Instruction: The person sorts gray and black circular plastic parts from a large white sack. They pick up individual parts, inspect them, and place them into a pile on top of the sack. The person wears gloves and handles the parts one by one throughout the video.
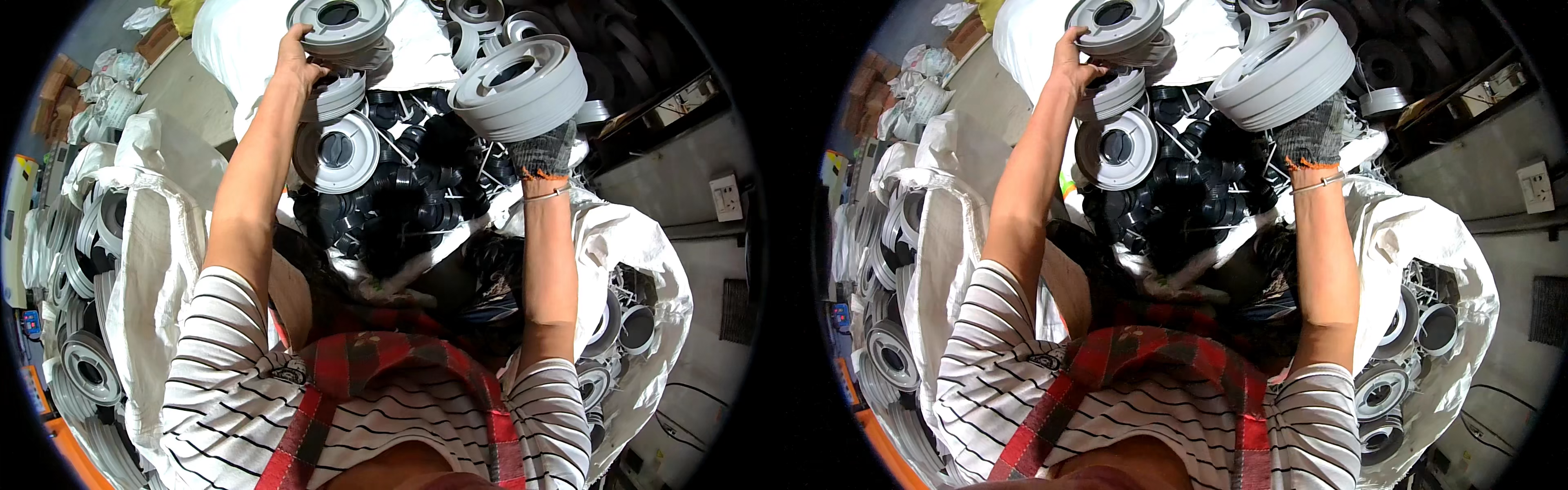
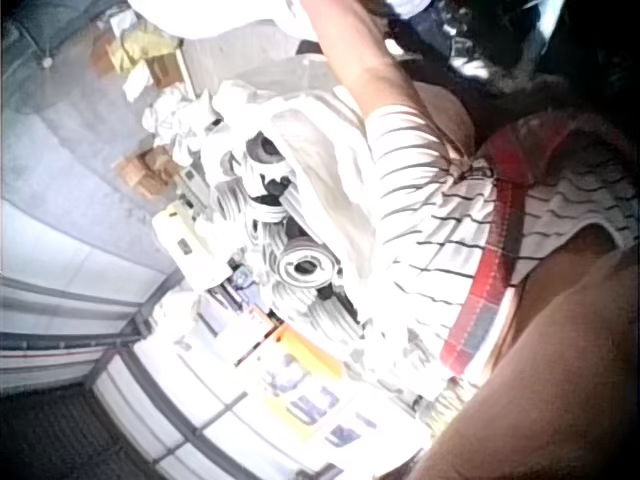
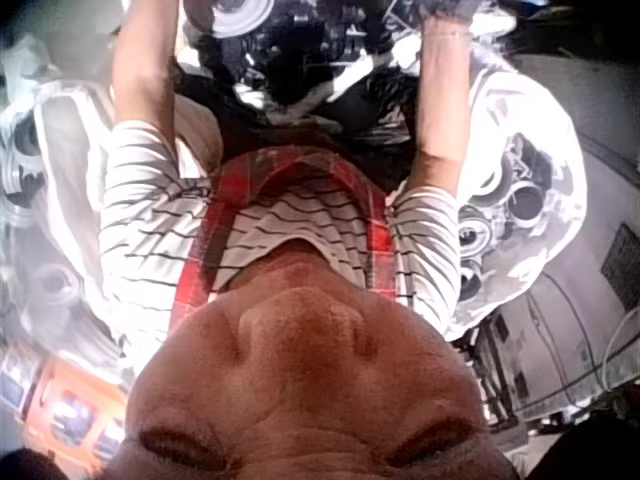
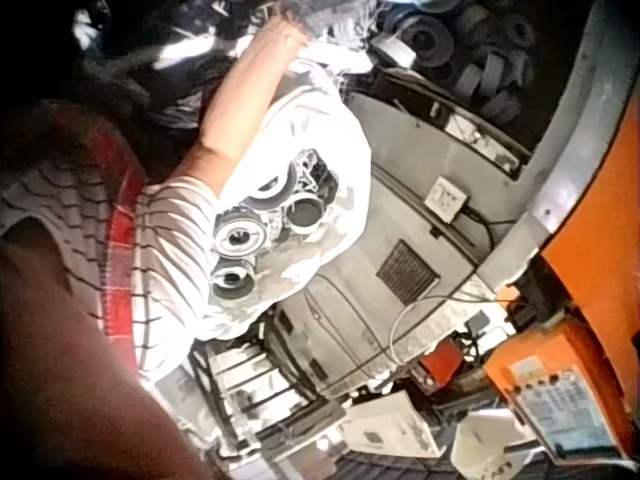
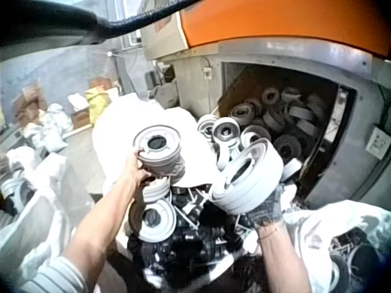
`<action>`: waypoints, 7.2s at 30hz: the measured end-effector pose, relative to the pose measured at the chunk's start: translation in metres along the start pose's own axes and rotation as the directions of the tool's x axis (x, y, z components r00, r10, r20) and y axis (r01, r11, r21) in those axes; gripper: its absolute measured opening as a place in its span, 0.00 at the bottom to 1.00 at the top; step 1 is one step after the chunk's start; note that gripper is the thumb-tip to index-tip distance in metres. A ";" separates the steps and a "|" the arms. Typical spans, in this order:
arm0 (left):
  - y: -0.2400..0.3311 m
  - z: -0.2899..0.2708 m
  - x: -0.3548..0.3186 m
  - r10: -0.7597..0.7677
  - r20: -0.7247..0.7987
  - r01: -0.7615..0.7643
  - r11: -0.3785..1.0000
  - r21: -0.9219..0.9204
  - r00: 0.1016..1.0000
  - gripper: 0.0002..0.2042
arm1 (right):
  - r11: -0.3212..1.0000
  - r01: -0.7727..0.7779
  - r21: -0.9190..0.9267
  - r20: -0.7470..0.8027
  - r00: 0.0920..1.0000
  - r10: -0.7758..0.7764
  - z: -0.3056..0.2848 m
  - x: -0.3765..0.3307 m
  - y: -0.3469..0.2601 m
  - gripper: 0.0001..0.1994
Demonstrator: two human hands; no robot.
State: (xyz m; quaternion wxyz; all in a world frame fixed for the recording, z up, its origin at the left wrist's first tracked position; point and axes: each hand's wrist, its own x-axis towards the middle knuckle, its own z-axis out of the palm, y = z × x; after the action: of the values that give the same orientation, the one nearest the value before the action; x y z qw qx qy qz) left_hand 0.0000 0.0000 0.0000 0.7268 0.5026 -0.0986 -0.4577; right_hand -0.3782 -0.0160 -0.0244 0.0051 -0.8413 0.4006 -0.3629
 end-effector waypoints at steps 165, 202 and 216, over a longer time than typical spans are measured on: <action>0.377 -0.205 -0.413 0.918 0.136 0.462 -0.310 0.831 0.372 0.25 | 0.112 0.853 0.509 -0.083 0.179 -0.980 0.027 -0.001 -0.403 0.22; -0.085 -0.068 -0.089 -0.088 0.208 -0.020 0.883 0.469 0.974 0.15 | 0.947 -0.297 -0.124 0.537 0.782 0.315 0.091 -0.023 0.057 0.22; -0.079 -0.051 -0.084 -0.062 0.187 -0.006 0.939 0.344 0.980 0.16 | 0.812 -0.147 -0.564 0.436 0.782 0.445 0.171 0.097 0.094 0.23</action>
State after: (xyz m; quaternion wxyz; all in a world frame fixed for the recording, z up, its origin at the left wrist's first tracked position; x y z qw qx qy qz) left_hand -0.0611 0.0910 -0.0627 0.6083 0.5755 -0.2403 -0.4910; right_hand -0.2955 -0.1939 -0.1200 -0.0393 -0.8037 0.5935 0.0168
